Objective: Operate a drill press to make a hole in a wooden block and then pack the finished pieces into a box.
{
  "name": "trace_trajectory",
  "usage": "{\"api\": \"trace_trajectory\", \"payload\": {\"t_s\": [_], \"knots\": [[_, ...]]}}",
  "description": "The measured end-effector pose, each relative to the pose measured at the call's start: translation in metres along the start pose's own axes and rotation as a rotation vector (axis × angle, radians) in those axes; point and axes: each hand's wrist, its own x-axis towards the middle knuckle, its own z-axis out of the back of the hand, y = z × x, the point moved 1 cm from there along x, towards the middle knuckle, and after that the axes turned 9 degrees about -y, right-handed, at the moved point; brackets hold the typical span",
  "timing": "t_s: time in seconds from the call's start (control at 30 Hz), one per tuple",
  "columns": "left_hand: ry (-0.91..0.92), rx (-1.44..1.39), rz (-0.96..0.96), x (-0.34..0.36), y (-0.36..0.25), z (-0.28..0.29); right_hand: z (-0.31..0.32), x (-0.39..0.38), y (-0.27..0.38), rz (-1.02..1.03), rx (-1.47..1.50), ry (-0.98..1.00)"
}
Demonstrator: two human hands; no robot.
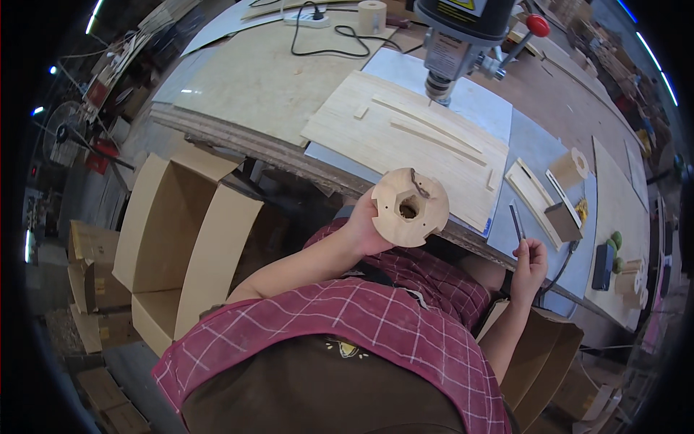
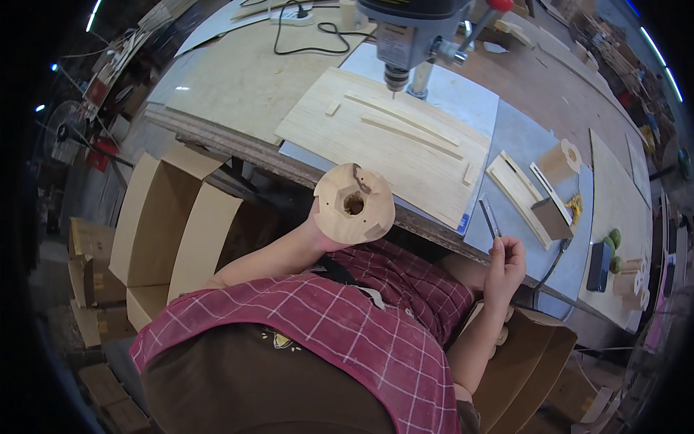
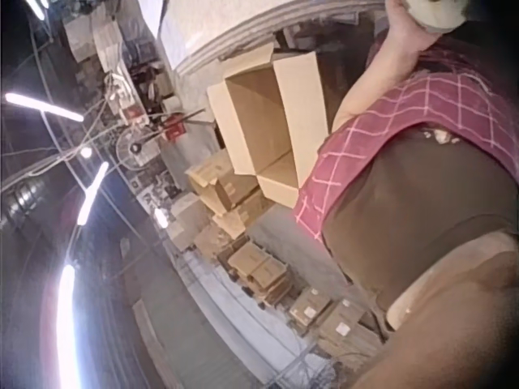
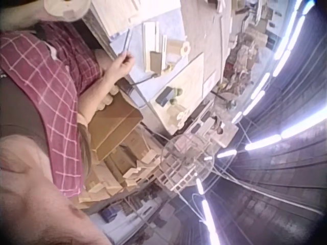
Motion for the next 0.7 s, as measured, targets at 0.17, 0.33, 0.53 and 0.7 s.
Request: {"api": "trace_trajectory", "payload": {"t_s": [0.17, 0.33, 0.53, 0.7], "knots": [[0.0, -0.079, 0.211, -0.003, -0.014, 0.016, -0.006, 0.001, -0.001, 0.003, -0.012, 0.04], [-0.121, 0.288, -0.007, -0.031, -0.031, 0.0, -0.002, 0.008, -0.012, 0.079, -0.141, 0.103], [-0.323, 0.606, -0.277, -0.091, -0.073, 0.004, 0.013, 0.026, -0.048, 0.023, -0.202, 0.055], [-0.471, 0.81, -0.46, -0.164, -0.107, -0.001, 0.008, 0.043, -0.061, -0.161, 0.006, 0.061]]}}
